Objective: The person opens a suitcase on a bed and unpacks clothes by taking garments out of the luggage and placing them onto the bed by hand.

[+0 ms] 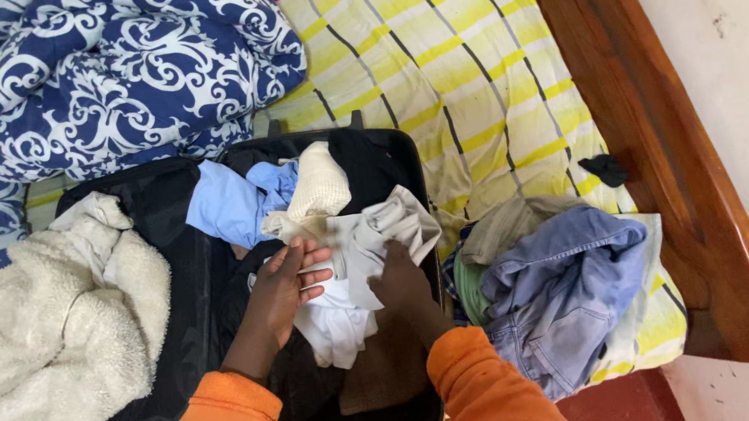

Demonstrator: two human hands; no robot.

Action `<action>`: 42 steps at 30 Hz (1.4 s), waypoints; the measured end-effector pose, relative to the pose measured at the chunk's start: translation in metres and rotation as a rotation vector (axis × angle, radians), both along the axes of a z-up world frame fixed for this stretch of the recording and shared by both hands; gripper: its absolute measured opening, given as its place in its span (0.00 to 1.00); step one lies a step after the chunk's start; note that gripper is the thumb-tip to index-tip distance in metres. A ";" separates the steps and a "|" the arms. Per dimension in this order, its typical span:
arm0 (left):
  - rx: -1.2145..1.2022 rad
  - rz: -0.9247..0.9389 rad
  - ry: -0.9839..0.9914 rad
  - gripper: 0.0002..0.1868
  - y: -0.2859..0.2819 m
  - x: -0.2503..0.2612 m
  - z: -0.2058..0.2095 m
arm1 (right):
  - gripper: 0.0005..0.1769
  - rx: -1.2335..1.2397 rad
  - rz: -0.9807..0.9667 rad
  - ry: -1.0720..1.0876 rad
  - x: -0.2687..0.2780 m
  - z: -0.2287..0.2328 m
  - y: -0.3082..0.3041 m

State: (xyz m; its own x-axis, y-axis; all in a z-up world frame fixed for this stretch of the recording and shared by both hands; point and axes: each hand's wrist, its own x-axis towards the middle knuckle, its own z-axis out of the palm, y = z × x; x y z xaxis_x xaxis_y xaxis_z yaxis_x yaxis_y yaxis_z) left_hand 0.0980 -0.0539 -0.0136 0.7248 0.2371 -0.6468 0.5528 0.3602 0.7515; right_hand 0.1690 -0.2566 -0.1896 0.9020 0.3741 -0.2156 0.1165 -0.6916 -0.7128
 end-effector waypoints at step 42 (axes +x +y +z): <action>0.090 -0.210 0.098 0.35 -0.052 -0.106 0.001 | 0.14 0.381 -0.102 -0.270 -0.134 0.192 -0.040</action>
State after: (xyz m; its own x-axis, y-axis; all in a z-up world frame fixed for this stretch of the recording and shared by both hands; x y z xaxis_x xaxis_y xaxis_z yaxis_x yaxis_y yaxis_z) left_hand -0.0079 -0.1057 -0.0127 0.6994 0.1476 -0.6993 0.6801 0.1637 0.7147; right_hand 0.0345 -0.2962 0.0025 0.9431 0.2876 0.1667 0.2773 -0.4043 -0.8716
